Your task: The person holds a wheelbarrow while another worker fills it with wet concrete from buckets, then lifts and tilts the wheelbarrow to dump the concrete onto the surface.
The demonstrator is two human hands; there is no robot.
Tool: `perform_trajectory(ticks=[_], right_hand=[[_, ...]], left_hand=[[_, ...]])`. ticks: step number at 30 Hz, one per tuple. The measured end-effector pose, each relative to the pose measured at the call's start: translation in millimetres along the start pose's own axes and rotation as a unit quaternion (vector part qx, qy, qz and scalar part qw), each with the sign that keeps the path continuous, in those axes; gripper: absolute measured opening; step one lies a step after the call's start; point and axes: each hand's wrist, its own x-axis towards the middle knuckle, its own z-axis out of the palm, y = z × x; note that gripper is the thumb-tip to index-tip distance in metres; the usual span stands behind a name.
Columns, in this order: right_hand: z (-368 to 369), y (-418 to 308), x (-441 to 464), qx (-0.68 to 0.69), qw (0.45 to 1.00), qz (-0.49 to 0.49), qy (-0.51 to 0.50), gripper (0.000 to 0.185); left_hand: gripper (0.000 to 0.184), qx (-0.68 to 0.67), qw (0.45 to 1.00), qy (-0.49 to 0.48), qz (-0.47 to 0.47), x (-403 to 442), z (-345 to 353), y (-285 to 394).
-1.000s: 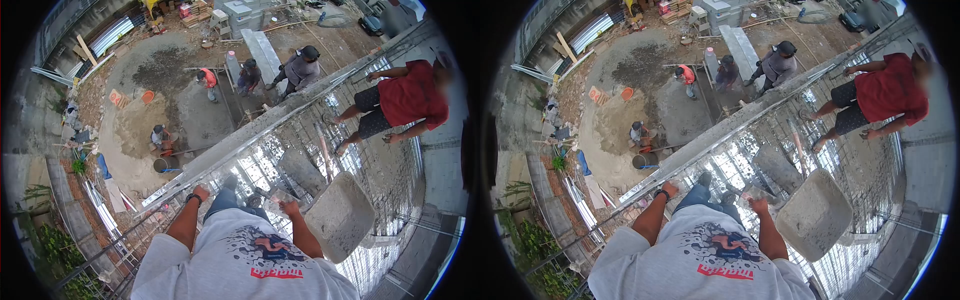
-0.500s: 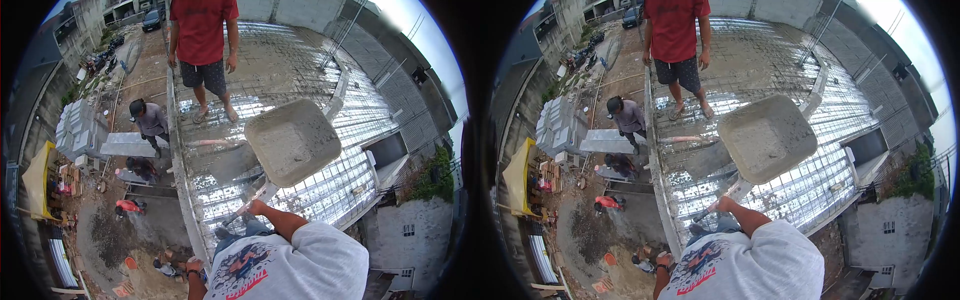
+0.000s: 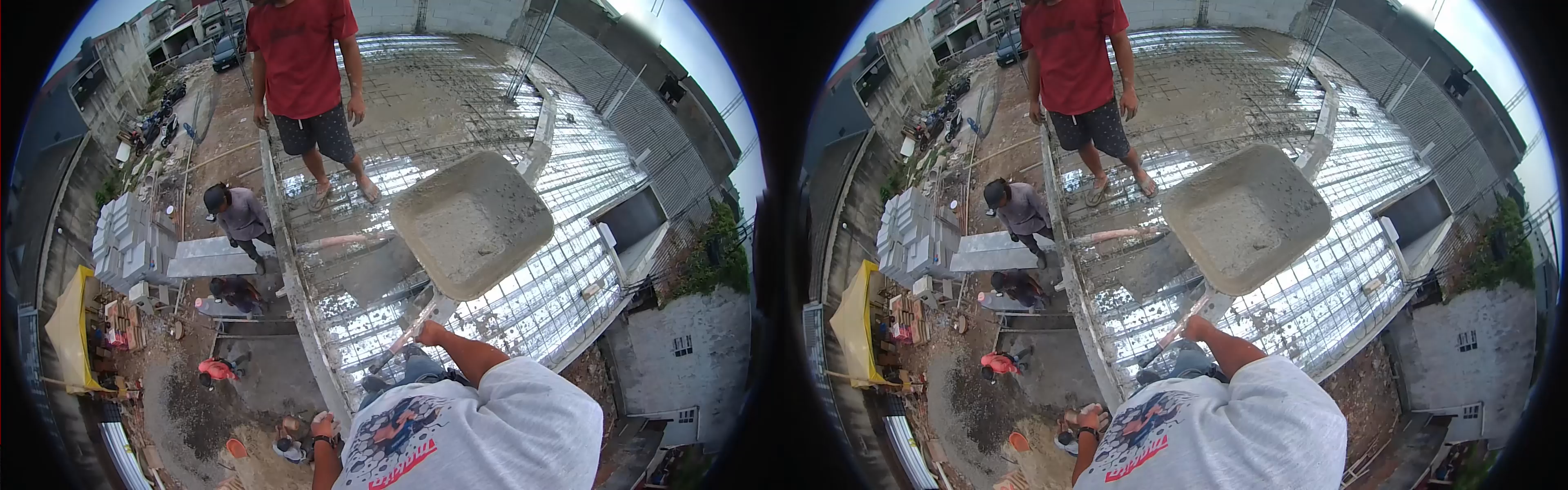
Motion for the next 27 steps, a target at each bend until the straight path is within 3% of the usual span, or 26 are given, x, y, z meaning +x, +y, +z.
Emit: perform_trajectory(ticks=[3,12,15,19,24,27], right_hand=[[-22.4,-31.7,-21.1,0.032,0.998,0.061,-0.011,0.047],[-8.6,-44.5,4.2,-0.006,1.0,0.0,-0.026,0.045],[-33.2,-69.9,-10.0,-0.02,0.999,0.002,-0.034,0.037],[-47.1,-84.0,-14.5,-0.029,0.997,-0.041,-0.052,0.044],[-47.0,-88.0,-9.3,-0.066,0.992,-0.074,-0.073,0.047],[-36.0,-81.5,-8.5,0.002,0.996,-0.082,-0.029,0.047]], left_hand=[[0.048,0.027,1.0,0.005,0.01,-0.9,-1.5,-19.2],[0.051,0.157,0.985,0.007,0.077,-16.2,-28.1,-42.4],[0.055,-0.026,0.999,0.015,0.011,-9.7,-35.1,-50.7],[0.058,-0.088,0.996,0.02,-0.022,-21.3,-31.4,-45.2],[0.053,-0.05,0.998,0.03,-0.014,-33.8,-22.1,-46.1],[0.05,0.031,0.999,0.037,-0.01,-37.5,-17.6,-44.8]])
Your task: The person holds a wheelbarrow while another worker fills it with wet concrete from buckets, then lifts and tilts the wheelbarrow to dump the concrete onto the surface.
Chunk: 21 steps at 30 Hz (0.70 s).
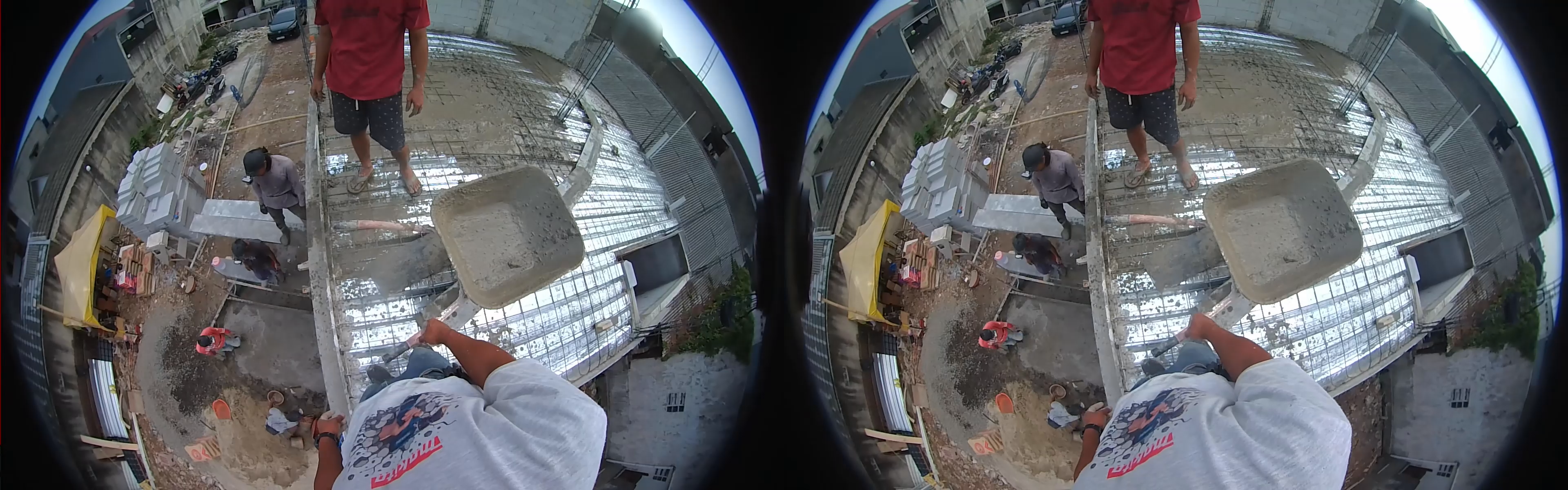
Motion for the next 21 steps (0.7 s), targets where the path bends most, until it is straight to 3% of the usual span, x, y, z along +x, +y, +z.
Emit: perform_trajectory(ticks=[3,6,9,15,17,20,21], right_hand=[[-37.7,-34.6,-27.8,0.059,0.998,-0.019,-0.004,0.047],[-25.0,-24.6,-22.2,0.039,0.998,0.055,-0.004,0.039],[30.5,37.3,12.9,-0.027,0.997,0.031,-0.064,0.038],[-23.5,-7.3,-37.5,0.043,0.997,0.042,-0.044,0.039],[-17.8,5.0,-32.0,0.019,0.998,0.036,-0.043,0.039],[11.9,46.1,-8.7,0.063,0.998,0.001,-0.023,0.039],[15.7,56.9,-1.3,0.089,0.996,-0.015,-0.015,0.04]], left_hand=[[0.053,0.006,1.0,-0.016,-0.011,8.8,-3.9,-8.0],[0.055,-0.025,0.999,-0.02,-0.028,23.7,-8.3,-17.1],[0.046,-0.048,0.998,-0.002,-0.044,25.6,-11.0,-13.8],[0.045,-0.005,1.0,0.015,-0.019,19.8,-9.4,17.8],[0.042,0.006,0.999,0.033,-0.012,-10.1,-0.5,46.1],[0.031,-0.025,0.998,0.061,0.025,10.2,8.8,20.8],[0.028,-0.047,0.996,0.069,0.0,21.4,11.6,8.3]])
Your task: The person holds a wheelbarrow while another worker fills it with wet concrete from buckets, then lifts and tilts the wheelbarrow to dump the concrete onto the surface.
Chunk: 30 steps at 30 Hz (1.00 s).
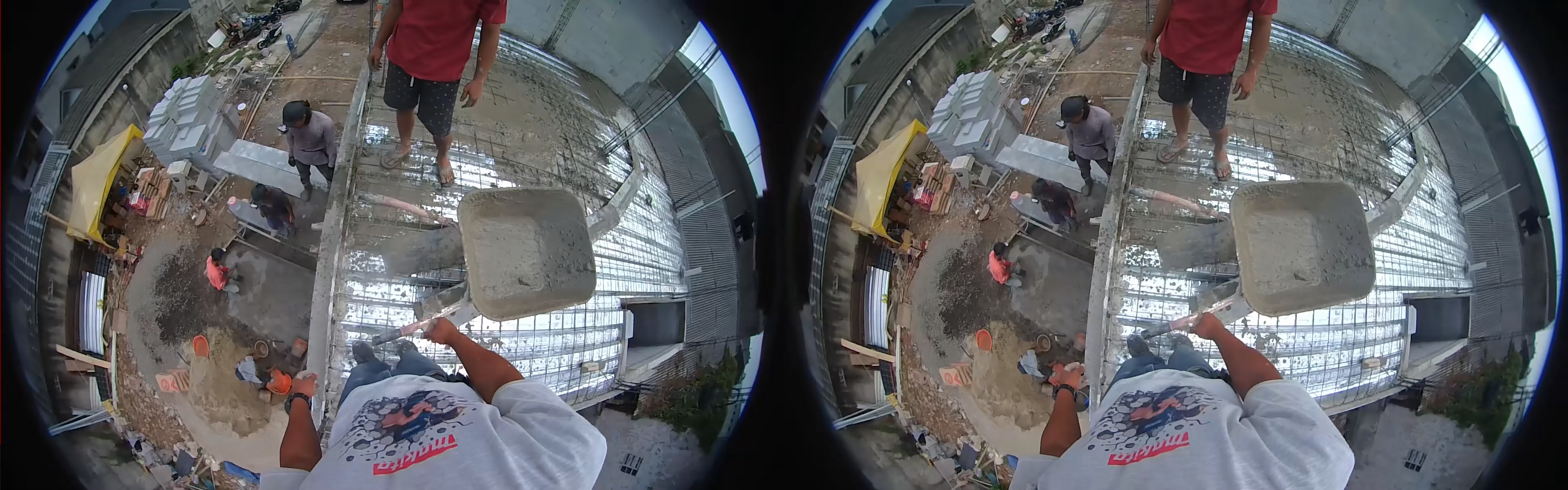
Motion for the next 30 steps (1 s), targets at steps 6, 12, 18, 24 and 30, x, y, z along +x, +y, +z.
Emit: perform_trajectory(ticks=[6,12,18,24,30], right_hand=[[-42.2,-7.8,-15.9,0.006,0.994,0.084,-0.07,0.03],[-57.8,48.8,-37.0,0.123,0.951,0.226,-0.171,0.022],[-75.0,96.0,-8.7,0.021,0.936,0.265,-0.232,0.022],[-85.6,0.6,18.1,0.084,0.972,0.116,-0.187,0.016],[-62.4,-37.4,24.0,0.096,0.976,0.073,-0.183,0.014]], left_hand=[[0.033,0.176,0.975,0.071,0.112,-53.9,52.2,-15.3],[0.031,0.081,0.987,0.103,0.089,-97.4,99.7,-48.4],[0.044,0.05,0.985,0.163,0.013,-153.5,127.1,-105.0],[0.059,0.098,0.972,0.192,-0.09,-157.6,119.8,-188.5],[0.051,0.051,0.987,0.144,-0.04,-157.9,99.5,-155.9]])
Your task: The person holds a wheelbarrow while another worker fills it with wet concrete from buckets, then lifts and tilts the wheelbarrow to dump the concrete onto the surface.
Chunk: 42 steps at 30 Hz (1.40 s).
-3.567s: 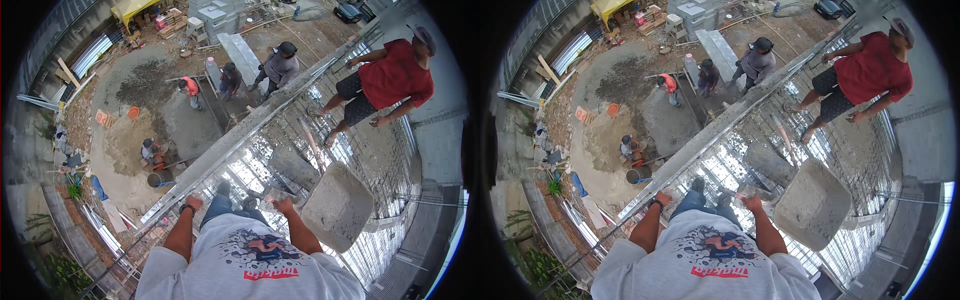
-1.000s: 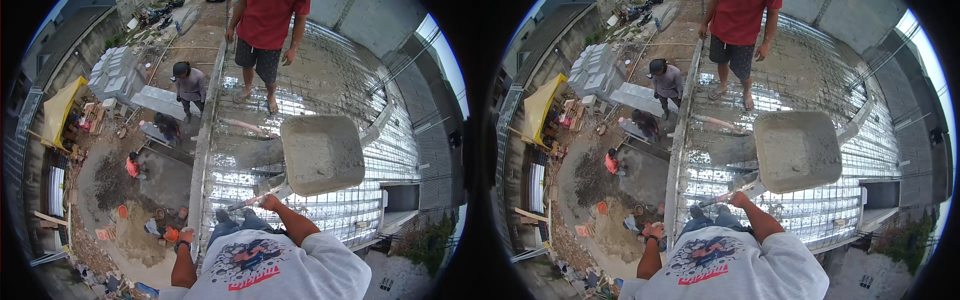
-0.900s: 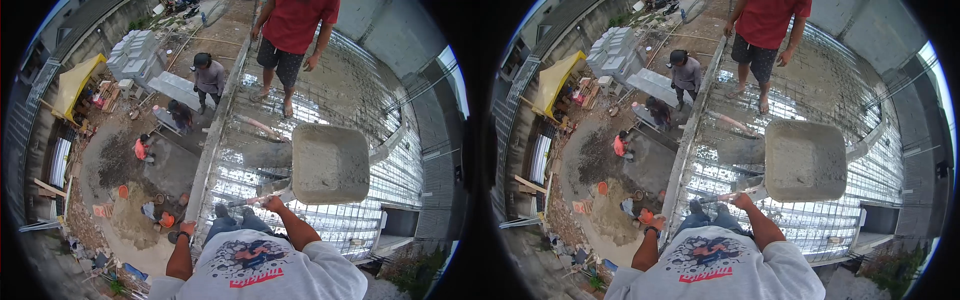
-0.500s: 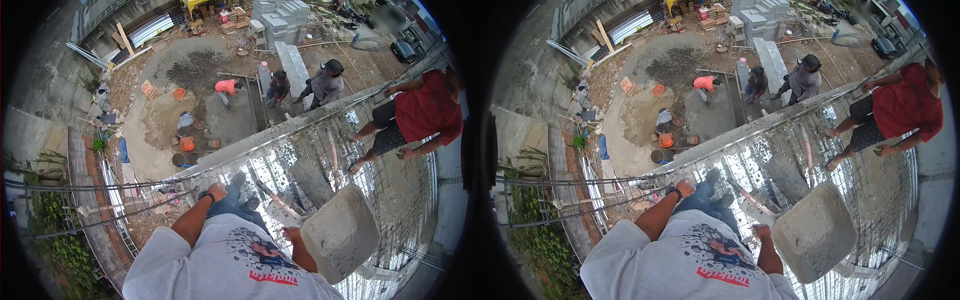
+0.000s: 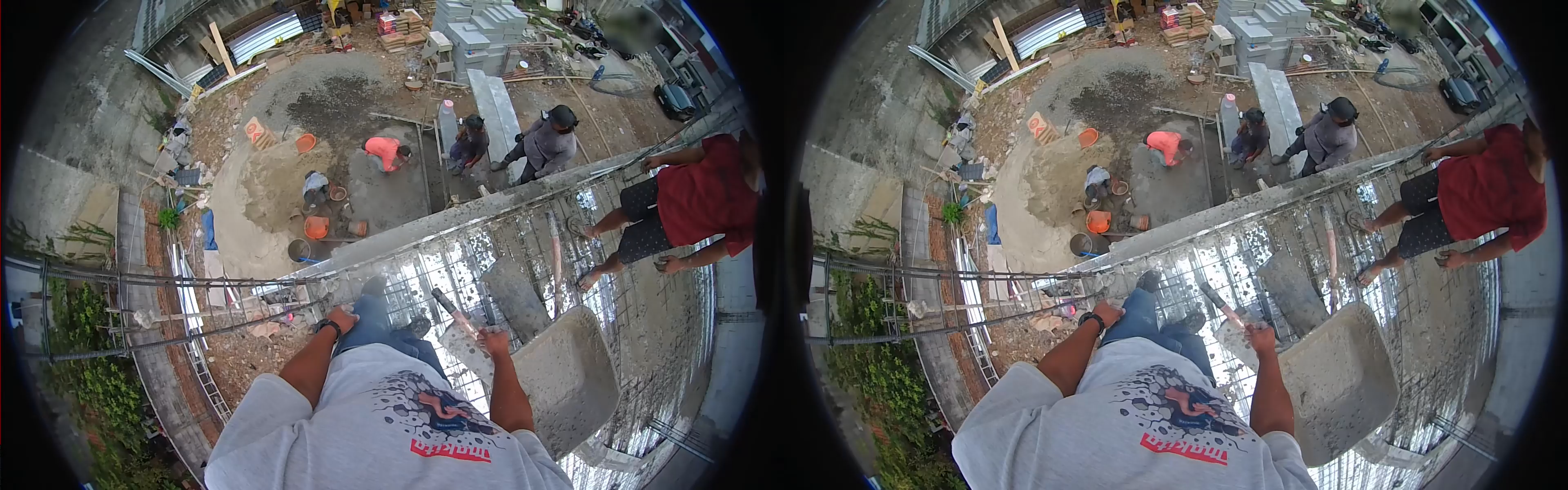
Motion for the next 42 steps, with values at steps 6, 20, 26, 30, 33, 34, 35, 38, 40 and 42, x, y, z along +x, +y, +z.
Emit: perform_trajectory(ticks=[6,20,26,30,33,34,35,38,40,42], right_hand=[[36.2,13.4,-31.3,-0.004,0.997,0.072,0.009,0.015],[108.8,-24.4,-29.3,-0.016,0.997,0.072,-0.004,0.016],[147.4,-74.6,-16.9,-0.019,1.0,0.007,-0.004,0.015],[160.8,-91.7,-25.0,-0.053,0.998,0.02,0.0,0.017],[158.6,-72.2,-24.2,-0.063,0.997,0.03,0.012,0.02],[157.5,-63.3,-25.9,-0.072,0.996,0.042,0.011,0.022],[156.1,-54.7,-27.5,-0.078,0.995,0.053,0.014,0.024],[150.8,-41.5,-44.1,-0.105,0.988,0.088,0.073,0.03],[142.9,-9.0,-37.7,-0.198,0.976,0.061,0.064,0.031],[142.3,23.3,-28.2,-0.348,0.934,-0.004,0.08,0.03]], left_hand=[[0.046,-0.089,0.994,-0.023,0.052,45.5,-16.9,3.7],[0.046,0.334,0.942,0.04,-0.012,53.5,-208.7,-26.7],[0.046,0.384,0.915,0.072,-0.103,72.9,-230.9,-59.4],[0.056,0.397,0.906,-0.01,-0.148,78.8,-239.4,-78.9],[0.054,0.414,0.899,-0.03,-0.138,86.0,-232.8,-88.2],[0.052,0.414,0.898,-0.043,-0.141,85.3,-235.3,-86.2],[0.051,0.416,0.896,-0.055,-0.141,85.6,-238.3,-81.7],[0.039,0.428,0.897,-0.011,-0.112,80.5,-237.6,-80.7],[0.041,0.462,0.881,-0.041,-0.09,66.3,-241.1,-59.6],[0.046,0.465,0.878,-0.044,-0.099,70.8,-236.0,-61.7]])
